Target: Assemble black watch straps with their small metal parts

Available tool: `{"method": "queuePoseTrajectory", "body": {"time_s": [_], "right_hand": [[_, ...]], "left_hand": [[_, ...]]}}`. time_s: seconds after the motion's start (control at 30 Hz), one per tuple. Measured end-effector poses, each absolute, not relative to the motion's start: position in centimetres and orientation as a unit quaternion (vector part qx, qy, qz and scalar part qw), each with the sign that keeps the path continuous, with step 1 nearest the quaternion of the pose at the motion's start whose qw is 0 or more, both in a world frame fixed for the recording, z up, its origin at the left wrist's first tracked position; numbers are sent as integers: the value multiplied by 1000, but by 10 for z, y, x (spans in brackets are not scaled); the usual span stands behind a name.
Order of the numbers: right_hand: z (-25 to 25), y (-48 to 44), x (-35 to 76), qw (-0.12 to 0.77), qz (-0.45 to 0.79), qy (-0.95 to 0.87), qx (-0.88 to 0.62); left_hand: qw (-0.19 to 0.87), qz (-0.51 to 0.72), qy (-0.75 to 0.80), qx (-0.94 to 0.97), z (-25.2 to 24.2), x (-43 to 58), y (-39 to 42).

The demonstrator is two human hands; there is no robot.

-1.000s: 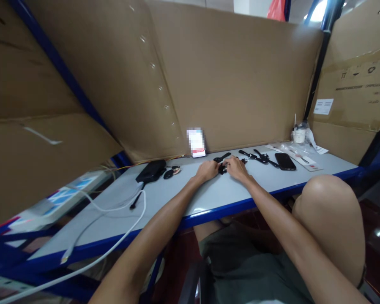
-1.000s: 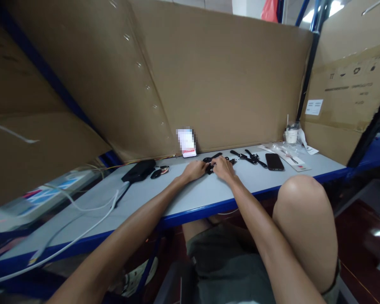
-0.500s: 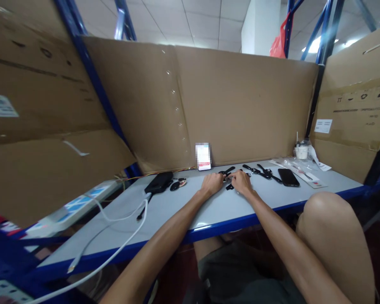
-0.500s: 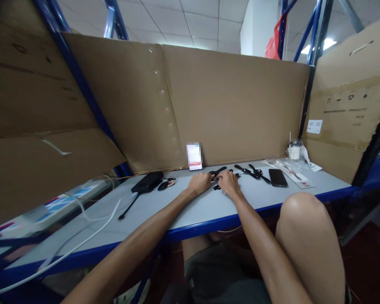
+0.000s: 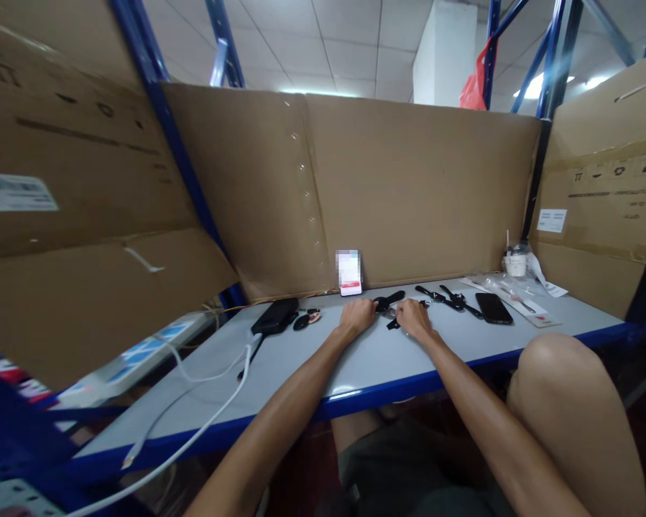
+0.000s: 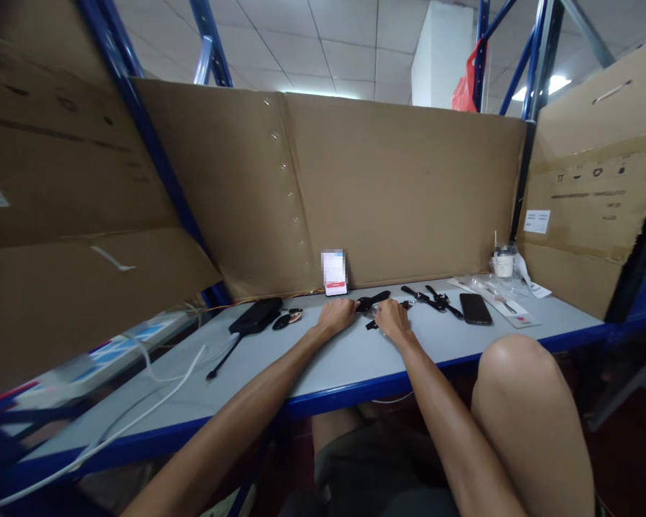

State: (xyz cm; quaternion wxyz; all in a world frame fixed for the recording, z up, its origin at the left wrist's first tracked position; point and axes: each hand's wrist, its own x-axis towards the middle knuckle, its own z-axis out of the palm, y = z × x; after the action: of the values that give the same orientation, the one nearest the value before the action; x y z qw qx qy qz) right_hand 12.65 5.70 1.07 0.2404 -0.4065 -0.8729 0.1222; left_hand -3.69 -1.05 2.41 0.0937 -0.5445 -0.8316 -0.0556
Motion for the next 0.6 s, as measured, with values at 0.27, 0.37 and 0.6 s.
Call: {"method": "queuePoseTrajectory", "body": {"time_s": [0.27, 0.37, 0.6], "right_hand": [[11, 62, 125, 271, 141, -837, -454], [10, 64, 123, 274, 151, -821, -477], [11, 89, 129, 292, 60, -823, -483]], "left_hand": [[111, -48, -826, -551, 23, -54, -9], [114, -39, -820, -559, 23, -57, -7], [116, -24, -822, -556, 26, -56, -10]]}}
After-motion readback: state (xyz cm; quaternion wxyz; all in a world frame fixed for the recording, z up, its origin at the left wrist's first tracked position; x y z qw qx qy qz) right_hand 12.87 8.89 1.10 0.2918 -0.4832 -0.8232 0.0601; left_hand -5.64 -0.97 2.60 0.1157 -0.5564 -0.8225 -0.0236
